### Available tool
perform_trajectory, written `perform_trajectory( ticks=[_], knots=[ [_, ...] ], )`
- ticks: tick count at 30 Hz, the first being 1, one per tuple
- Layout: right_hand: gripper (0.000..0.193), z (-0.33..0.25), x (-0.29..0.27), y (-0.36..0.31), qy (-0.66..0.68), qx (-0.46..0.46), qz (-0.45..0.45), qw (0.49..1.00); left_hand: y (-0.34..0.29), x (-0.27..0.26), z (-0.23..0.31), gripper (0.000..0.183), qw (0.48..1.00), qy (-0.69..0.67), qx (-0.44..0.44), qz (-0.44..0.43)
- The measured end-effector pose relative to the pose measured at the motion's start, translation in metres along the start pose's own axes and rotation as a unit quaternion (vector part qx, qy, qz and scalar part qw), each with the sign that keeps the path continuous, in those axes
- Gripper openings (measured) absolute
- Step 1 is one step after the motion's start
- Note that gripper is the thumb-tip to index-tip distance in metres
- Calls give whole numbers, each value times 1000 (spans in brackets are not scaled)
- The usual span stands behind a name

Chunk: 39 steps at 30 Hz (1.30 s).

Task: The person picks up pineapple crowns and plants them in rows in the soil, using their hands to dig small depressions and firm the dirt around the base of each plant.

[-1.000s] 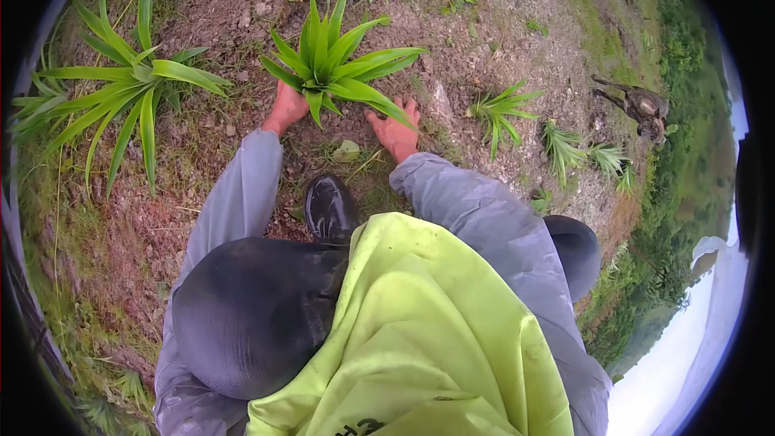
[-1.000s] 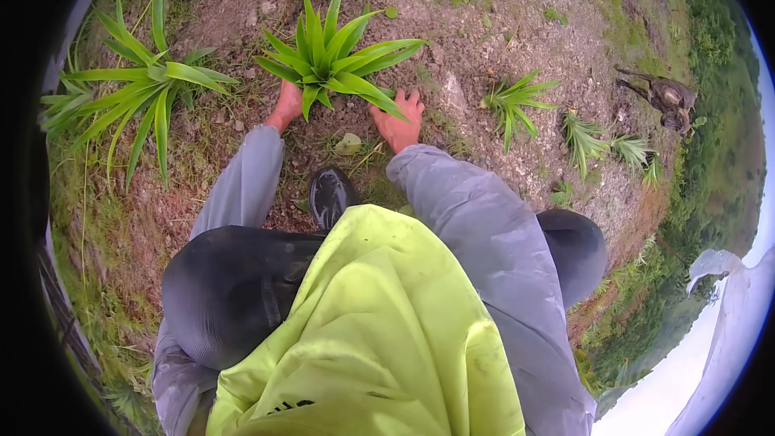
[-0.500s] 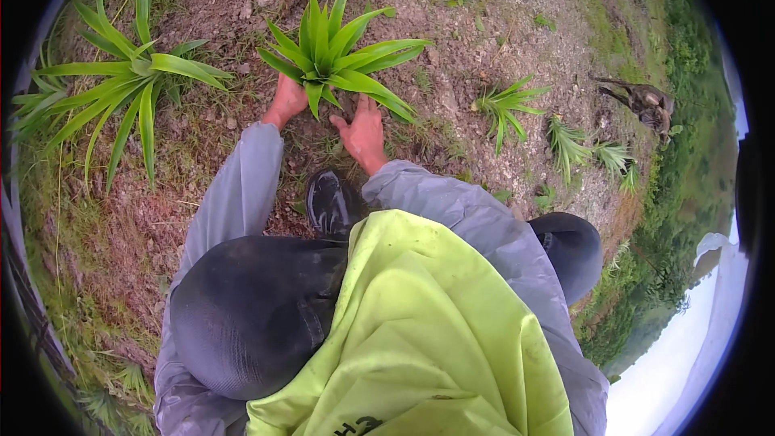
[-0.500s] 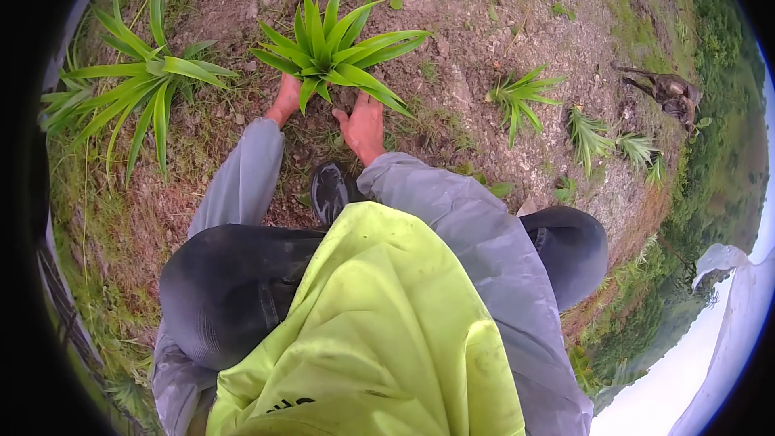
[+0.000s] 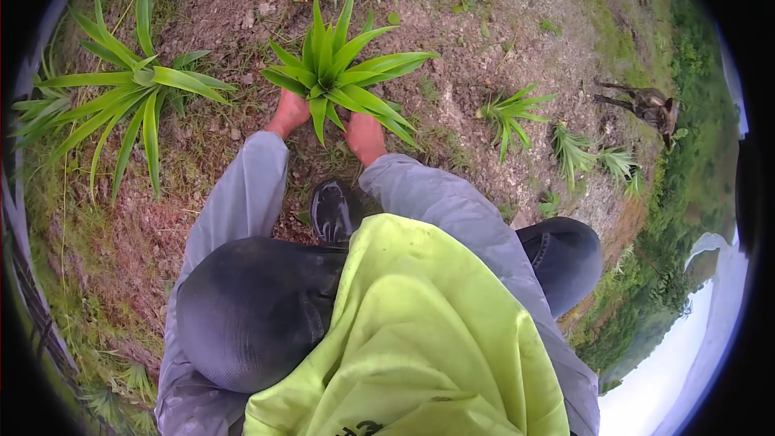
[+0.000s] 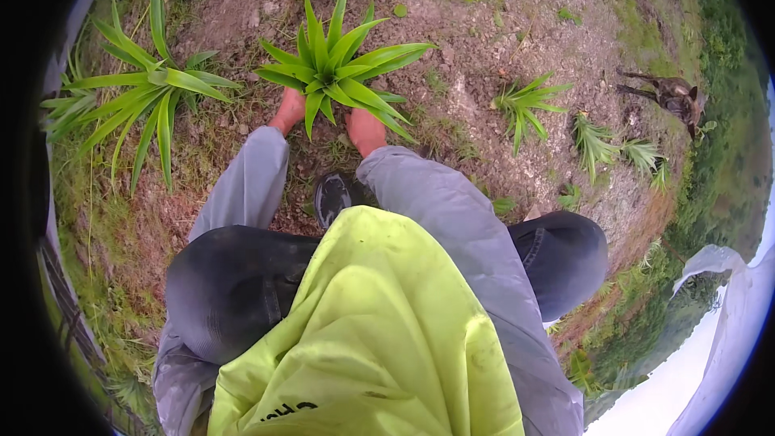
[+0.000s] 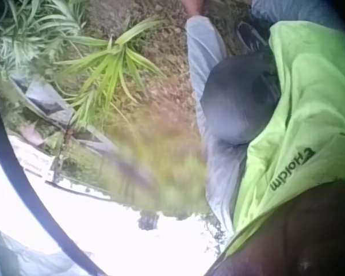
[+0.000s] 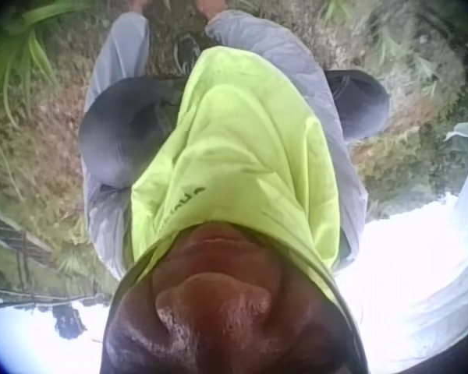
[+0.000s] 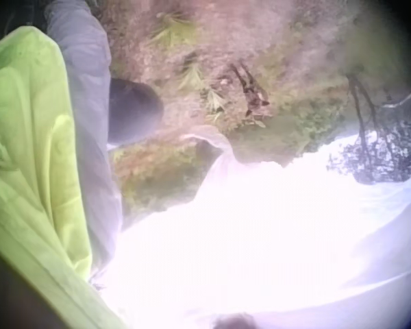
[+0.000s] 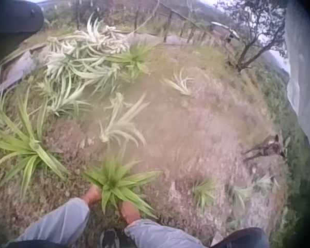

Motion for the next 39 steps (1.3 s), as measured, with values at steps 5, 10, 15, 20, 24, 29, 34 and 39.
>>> perform_trajectory(
  ticks=[5,10,15,20,24,29,34,39],
  knots=[
    [48,9,-2,-25,-12,47,5,999,-13,17,5,43,989,140,4,-48],
    [49,10,-21,-20,68,29,-37,997,-7,12,9,42,980,187,36,-66],
    [41,50,-70,-15,21,13,-111,994,-4,15,14,35,973,222,8,-59],
    [47,118,-176,-1,87,174,75,978,-6,20,36,34,972,220,4,-85],
    [60,126,-200,79,78,115,60,988,-8,16,37,34,978,197,-10,-69],
    [79,125,-128,177,244,97,-119,958,-10,7,27,28,961,266,18,-74],
    [87,88,-79,201,86,-44,-158,983,-20,6,44,27,947,313,78,3],
    [72,42,-80,188,-43,-108,-228,967,-16,17,16,33,967,193,-112,-123]
  ],
)
Point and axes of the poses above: each hand's wrist, its own y-axis towards the middle knuckle, its own x-axis out of the palm, z = x × y, the point moved 9 cm from there along y, towards the middle knuckle, and after that the axes turned 12 degrees about -z, right-handed, at the moved point
